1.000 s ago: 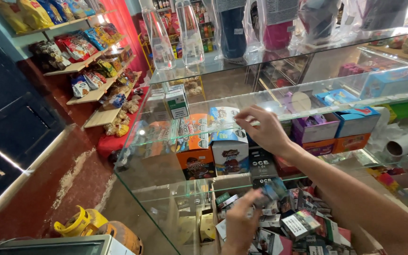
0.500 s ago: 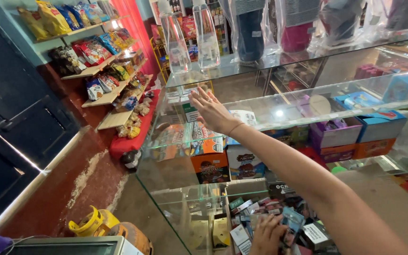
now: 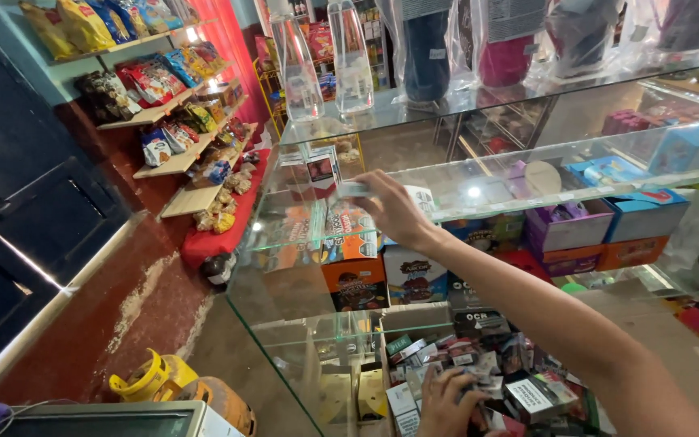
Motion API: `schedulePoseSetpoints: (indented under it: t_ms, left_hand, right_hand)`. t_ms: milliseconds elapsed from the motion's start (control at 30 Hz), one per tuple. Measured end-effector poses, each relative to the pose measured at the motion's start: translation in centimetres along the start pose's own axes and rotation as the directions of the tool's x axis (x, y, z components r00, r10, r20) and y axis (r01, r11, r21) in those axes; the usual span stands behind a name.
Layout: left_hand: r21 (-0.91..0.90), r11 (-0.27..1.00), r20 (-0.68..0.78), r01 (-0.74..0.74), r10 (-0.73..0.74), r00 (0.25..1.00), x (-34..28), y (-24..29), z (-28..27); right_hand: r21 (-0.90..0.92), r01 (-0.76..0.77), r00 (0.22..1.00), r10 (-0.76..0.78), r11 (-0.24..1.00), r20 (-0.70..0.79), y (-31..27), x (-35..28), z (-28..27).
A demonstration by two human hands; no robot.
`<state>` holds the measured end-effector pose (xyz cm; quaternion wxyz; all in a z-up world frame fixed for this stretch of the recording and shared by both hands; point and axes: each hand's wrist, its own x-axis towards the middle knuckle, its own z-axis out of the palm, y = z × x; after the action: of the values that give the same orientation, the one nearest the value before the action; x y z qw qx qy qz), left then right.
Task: Cleaning and wiping down cigarette packs with a cloth at a retail counter.
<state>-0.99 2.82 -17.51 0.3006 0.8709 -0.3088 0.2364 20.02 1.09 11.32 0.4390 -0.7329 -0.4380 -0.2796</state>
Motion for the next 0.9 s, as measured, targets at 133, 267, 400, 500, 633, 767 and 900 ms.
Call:
schedulePoseSetpoints:
  t_ms: [133, 267, 400, 500, 633, 767, 900]
  left_hand:
    - [-0.016, 0.999, -0.021, 0.032, -0.032, 0.999, 1.7, 2.7, -3.1]
    - [-0.26, 0.924, 0.095, 0.281, -0.265, 0.959, 5.3, 4.9, -6.9]
    - [-0.59, 0.688, 0.057, 0.422, -0.485, 0.872, 9.6, 6.3, -9.9]
    - [-0.832, 0.354, 0.1, 0.427, -0.662, 0.743, 13.0, 7.9, -13.3]
    - [-0.953, 0.111, 0.122, 0.281, -0.707, 0.696, 14.9, 7.6, -14.3]
    - [-0.962, 0.129, 0.07, 0.239, -0.732, 0.678, 15.5, 7.8, -14.5]
    - [-0.954, 0.118, 0.103, 0.275, -0.732, 0.673, 15.3, 7.8, -14.4]
  right_hand:
    - [0.044, -0.126, 0.99, 0.128, 0.991, -0.053, -2.3, -3.2, -5.1]
    - [0.128, -0.345, 0.932, 0.355, 0.93, -0.068, -4.6, -6.0, -9.3]
    - [0.202, -0.456, 0.877, 0.477, 0.867, -0.064, -6.2, -8.3, -11.7]
    - [0.22, -0.452, 0.883, 0.469, 0.865, -0.028, -6.3, -9.7, -12.1]
    - [0.169, -0.389, 0.92, 0.392, 0.906, 0.013, -6.9, -11.0, -12.1]
    - [0.191, -0.468, 0.881, 0.473, 0.863, 0.017, -7.4, -11.5, -12.3]
    - [0.216, -0.424, 0.901, 0.433, 0.88, 0.006, -7.1, -11.8, -12.8]
